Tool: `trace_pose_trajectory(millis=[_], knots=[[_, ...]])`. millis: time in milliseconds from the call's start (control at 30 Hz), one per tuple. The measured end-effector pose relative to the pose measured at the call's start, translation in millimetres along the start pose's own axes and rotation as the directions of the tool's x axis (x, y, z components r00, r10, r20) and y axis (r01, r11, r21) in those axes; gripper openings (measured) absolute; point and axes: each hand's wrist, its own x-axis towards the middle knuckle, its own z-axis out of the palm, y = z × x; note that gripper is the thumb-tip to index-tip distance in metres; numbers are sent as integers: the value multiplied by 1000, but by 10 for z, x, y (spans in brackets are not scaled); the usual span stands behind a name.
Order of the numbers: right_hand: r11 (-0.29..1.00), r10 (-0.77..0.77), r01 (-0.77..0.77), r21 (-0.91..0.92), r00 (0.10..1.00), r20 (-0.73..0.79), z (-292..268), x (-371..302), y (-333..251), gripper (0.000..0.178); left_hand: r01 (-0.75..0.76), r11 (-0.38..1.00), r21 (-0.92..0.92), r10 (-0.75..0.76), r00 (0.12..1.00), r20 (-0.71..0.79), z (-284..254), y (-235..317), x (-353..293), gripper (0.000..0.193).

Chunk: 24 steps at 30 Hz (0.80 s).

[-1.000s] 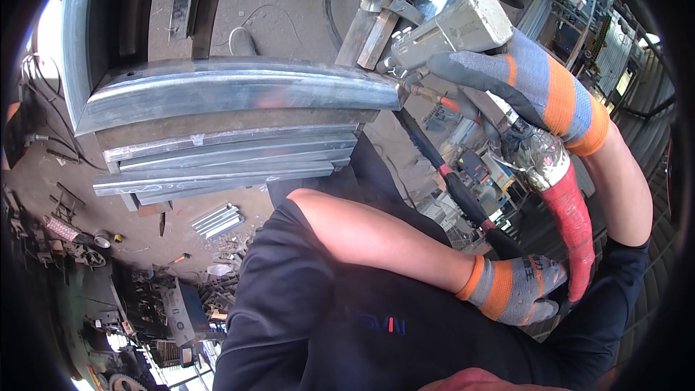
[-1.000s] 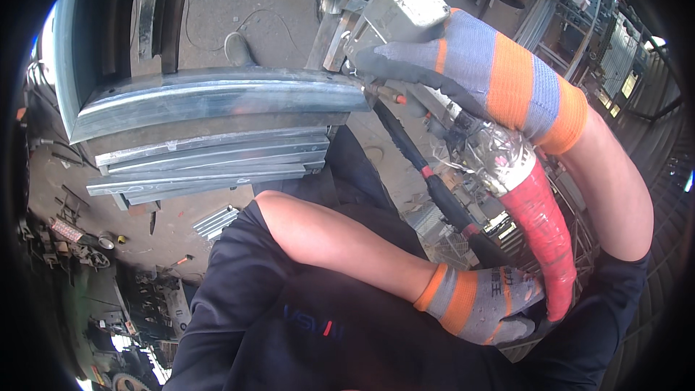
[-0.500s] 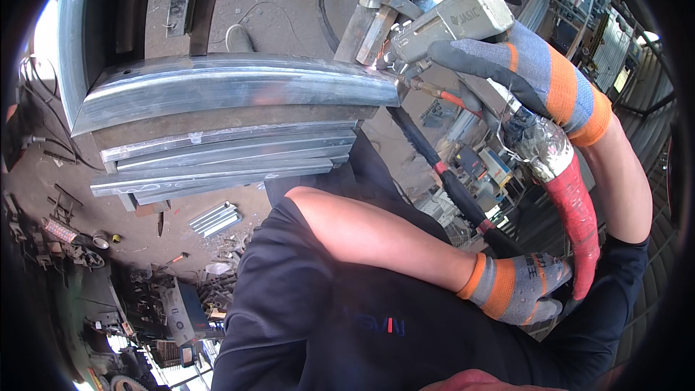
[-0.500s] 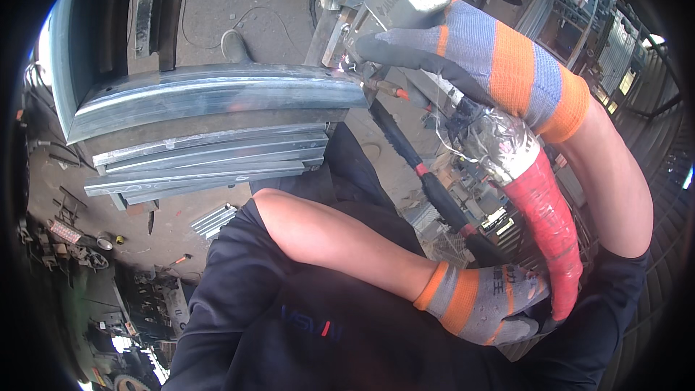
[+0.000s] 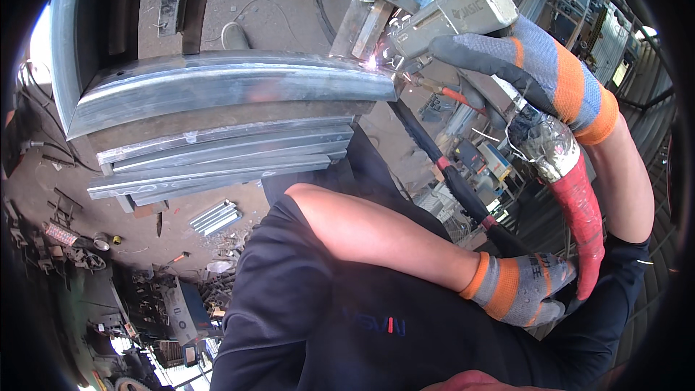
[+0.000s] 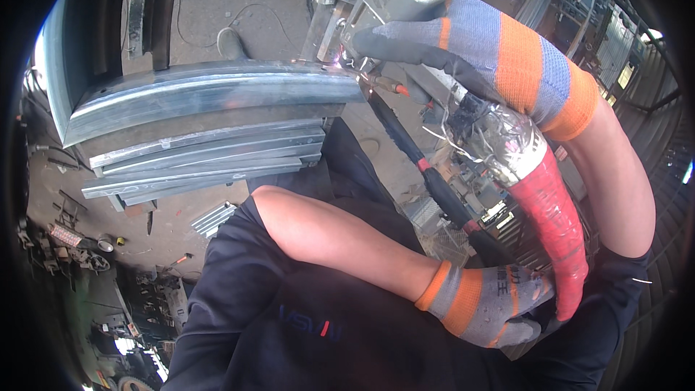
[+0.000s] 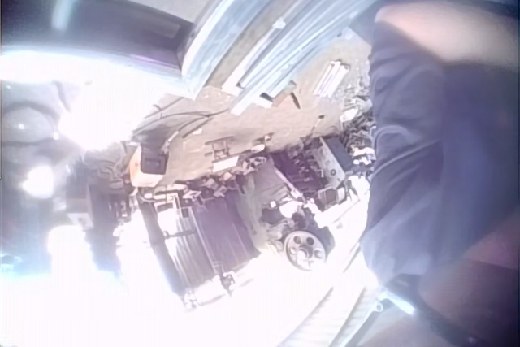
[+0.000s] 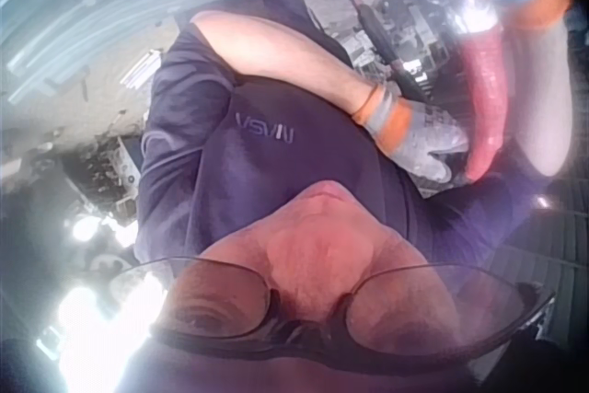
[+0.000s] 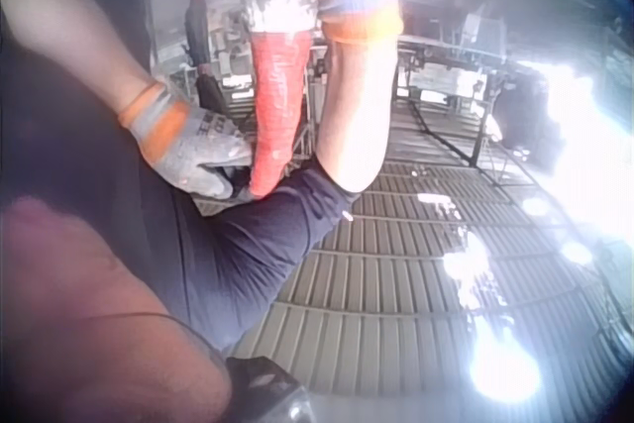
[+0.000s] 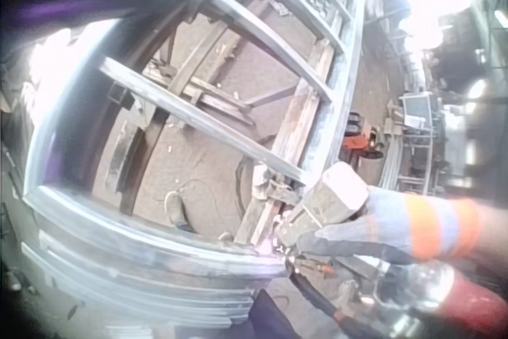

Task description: The person aligns several metal bars onto a metal frame structure and then uses a welding torch to join the pieces. The person repeatedly positions the bars and welds them in place, creating a ladder-like metal assembly.

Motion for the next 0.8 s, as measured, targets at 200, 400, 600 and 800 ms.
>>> trace_pose_trajectory(millis=[200,400,600,800], knots=[[999,45,-45,8,999,-13,-16,8,-55,39,-184,955,231,220,965,-144,-2,27,17,40],[962,176,-177,207,984,26,-20,-63,-26,38,185,948,-257,-192,981,-2,-93,168,93,46],[960,165,-160,231,986,-2,2,-123,-20,39,320,903,-286,-305,948,96,-189,291,140,55],[997,77,-77,-20,996,32,-90,-166,-69,44,336,897,-288,-314,942,122,-171,285,139,60]])
